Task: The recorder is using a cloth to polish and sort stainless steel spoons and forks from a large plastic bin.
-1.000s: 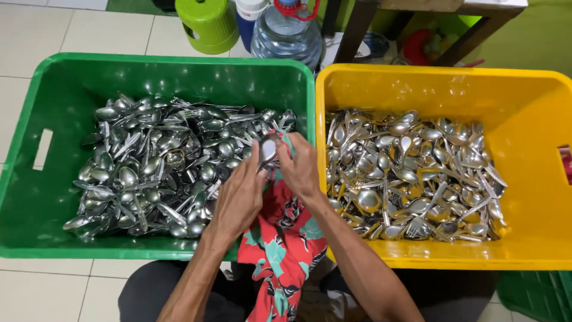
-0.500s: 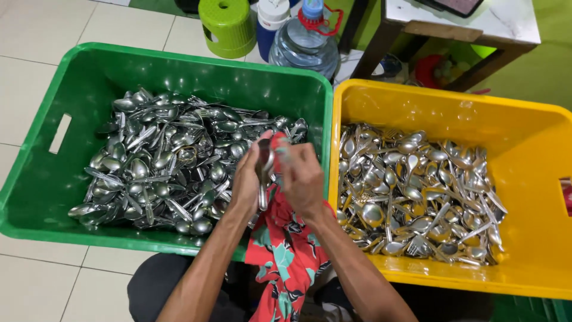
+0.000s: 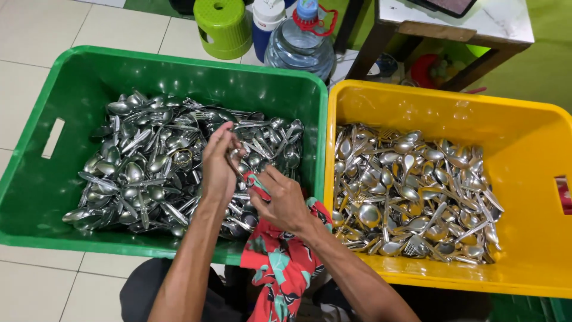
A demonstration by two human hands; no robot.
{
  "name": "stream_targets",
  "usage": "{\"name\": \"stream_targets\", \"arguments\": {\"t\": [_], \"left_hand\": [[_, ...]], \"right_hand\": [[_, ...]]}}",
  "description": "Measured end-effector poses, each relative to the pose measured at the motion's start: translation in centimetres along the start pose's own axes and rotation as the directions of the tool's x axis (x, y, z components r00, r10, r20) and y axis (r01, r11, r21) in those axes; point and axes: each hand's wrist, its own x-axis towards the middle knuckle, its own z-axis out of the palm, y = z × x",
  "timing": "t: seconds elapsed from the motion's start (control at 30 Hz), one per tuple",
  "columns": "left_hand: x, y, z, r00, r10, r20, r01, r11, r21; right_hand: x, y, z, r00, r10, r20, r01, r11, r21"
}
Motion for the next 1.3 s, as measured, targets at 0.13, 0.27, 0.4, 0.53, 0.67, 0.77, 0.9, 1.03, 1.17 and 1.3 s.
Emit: {"name": "stream_targets", "arguments": {"t": [0.13, 0.27, 0.4, 0.53, 0.67, 0.77, 0.9, 1.03, 1.17, 1.3], "left_hand": [[0.8, 0.8, -1.8, 0.999, 0.030, 0.030, -0.024, 0.982, -0.188], [0.2, 0.4, -2.6, 0.998, 0.056, -0.038, -0.053, 0.996, 0.072], [-1.2, -0.7, -0.5, 0.992, 0.093, 0.080, -0.117, 0.913, 0.390], [-0.5, -4.0, -2.1, 0.985, 0.100, 0.142, -0.145, 0.924, 0.355], [-1.3, -0.1, -1.1, 0.999, -0.004, -0.043, 0.004, 1.000, 0.001], [-1.7, 0.3, -1.1, 0.994, -0.074, -0.078, 0.060, 0.984, -0.165], [-1.4, -2.7, -1.6, 0.998, -0.039, -0.053, 0.041, 0.998, 0.040], [-1.8, 0.3, -0.7, 0.996, 0.031, -0.081, -0.031, 1.000, -0.004], [-1.5, -0.1, -0.8, 0.963, 0.246, -0.110, -0.191, 0.911, 0.364], [-2.7, 0.6, 1.5, 0.986, 0.163, -0.017, -0.147, 0.924, 0.353]], "right_hand": [[1.0, -0.4, -1.4, 0.989, 0.129, 0.077, -0.135, 0.988, 0.073], [2.1, -0.4, -2.9, 0.931, 0.331, -0.153, -0.286, 0.923, 0.259], [3.9, -2.8, -3.7, 0.943, 0.160, -0.293, -0.138, 0.986, 0.096], [3.4, -2.2, -1.6, 0.967, 0.030, -0.253, -0.048, 0.997, -0.065], [3.4, -0.7, -1.4, 0.962, -0.038, -0.269, -0.019, 0.978, -0.207], [3.0, -0.5, -1.5, 0.952, -0.038, -0.305, -0.041, 0.968, -0.249], [3.2, -1.3, -0.6, 0.920, -0.238, -0.312, 0.096, 0.907, -0.410], [2.8, -0.3, -1.0, 0.912, -0.215, -0.348, 0.063, 0.914, -0.400], [2.0, -0.5, -1.4, 0.947, -0.042, -0.319, 0.026, 0.998, -0.055], [1.9, -1.9, -1.3, 0.962, -0.115, -0.249, 0.112, 0.993, -0.030]]}}
